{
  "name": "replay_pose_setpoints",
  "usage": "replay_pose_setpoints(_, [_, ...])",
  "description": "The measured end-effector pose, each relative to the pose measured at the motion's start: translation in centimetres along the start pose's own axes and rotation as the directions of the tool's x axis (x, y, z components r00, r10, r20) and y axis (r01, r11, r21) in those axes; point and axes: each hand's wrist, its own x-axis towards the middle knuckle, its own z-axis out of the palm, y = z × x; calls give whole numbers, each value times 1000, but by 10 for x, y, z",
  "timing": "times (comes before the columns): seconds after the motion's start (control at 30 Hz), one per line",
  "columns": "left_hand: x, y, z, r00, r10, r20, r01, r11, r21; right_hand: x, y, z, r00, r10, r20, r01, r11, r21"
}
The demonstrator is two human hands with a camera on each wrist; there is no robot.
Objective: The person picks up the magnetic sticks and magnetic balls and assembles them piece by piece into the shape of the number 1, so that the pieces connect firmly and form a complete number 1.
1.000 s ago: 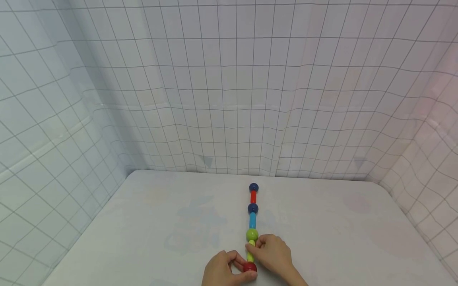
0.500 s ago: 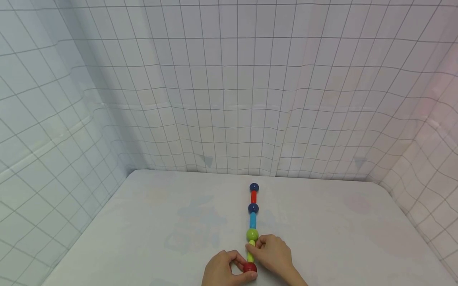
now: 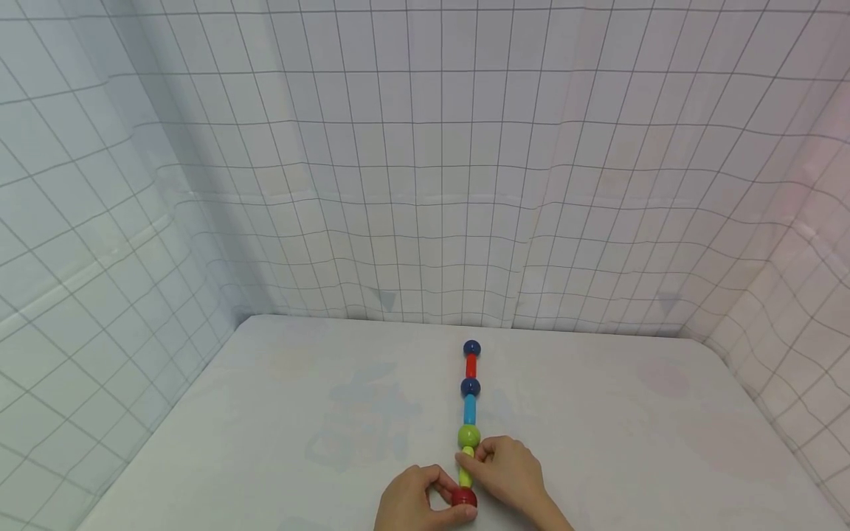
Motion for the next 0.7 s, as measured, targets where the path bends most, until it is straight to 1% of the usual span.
replay_pose_setpoints(0.23, [0,-1,-1,1000,4,-2,-4,1000,-9,1,1,-2,999,-16,31,16,1000,10])
replay_pose_setpoints(0.5, [1,-2,-2,1000,17,1,-17,1000,-6,1,1,-2,999,-18,38,17,1000,2])
replay_pose_setpoints(0.7, [1,-2,-2,1000,5,15,-4,1000,-31,1,2,-3,999,-23,48,22,1000,11])
